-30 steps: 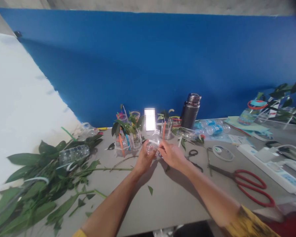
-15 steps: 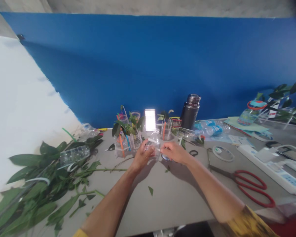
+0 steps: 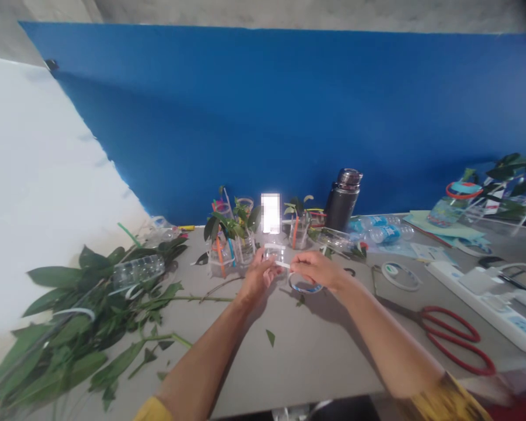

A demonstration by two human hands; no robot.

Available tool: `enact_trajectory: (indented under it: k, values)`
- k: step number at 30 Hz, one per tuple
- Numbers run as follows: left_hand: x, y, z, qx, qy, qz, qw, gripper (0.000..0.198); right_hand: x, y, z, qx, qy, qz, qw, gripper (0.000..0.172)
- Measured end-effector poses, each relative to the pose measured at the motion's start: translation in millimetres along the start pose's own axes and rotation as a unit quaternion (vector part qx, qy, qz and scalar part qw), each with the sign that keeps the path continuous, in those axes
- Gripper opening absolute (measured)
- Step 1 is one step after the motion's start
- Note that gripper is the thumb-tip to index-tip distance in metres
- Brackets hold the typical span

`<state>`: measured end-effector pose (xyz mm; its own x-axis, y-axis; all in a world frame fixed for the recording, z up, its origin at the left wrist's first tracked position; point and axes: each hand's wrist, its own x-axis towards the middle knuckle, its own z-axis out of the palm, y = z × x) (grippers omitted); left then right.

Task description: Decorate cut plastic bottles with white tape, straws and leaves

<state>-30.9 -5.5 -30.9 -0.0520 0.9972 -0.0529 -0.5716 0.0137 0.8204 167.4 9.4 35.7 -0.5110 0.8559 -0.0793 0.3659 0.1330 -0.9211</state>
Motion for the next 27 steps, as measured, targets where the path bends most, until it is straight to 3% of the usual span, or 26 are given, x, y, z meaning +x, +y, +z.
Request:
enact_trajectory:
  k: [4, 11, 27]
  values:
    - [-2.7, 3.8, 5.8, -0.014, -0.048, -0.027, 0.998, 0.052, 1.8, 3.0, 5.5, -0.012, -0.011, -0.001, 1.0, 0.021]
    - [-6.1, 11.1, -0.1, -0.02, -0.042, -0.046, 0.998, 0.059, 3.1, 3.4, 0.9, -0.006, -0.001, 0.006, 1.0, 0.023]
    - [-10.0, 11.9, 0.0, 0.0, -0.15, -0.034, 0.988, 0.05, 5.1, 2.2, 3.7, -0.081, 0.022, 0.028, 0.996, 0.025]
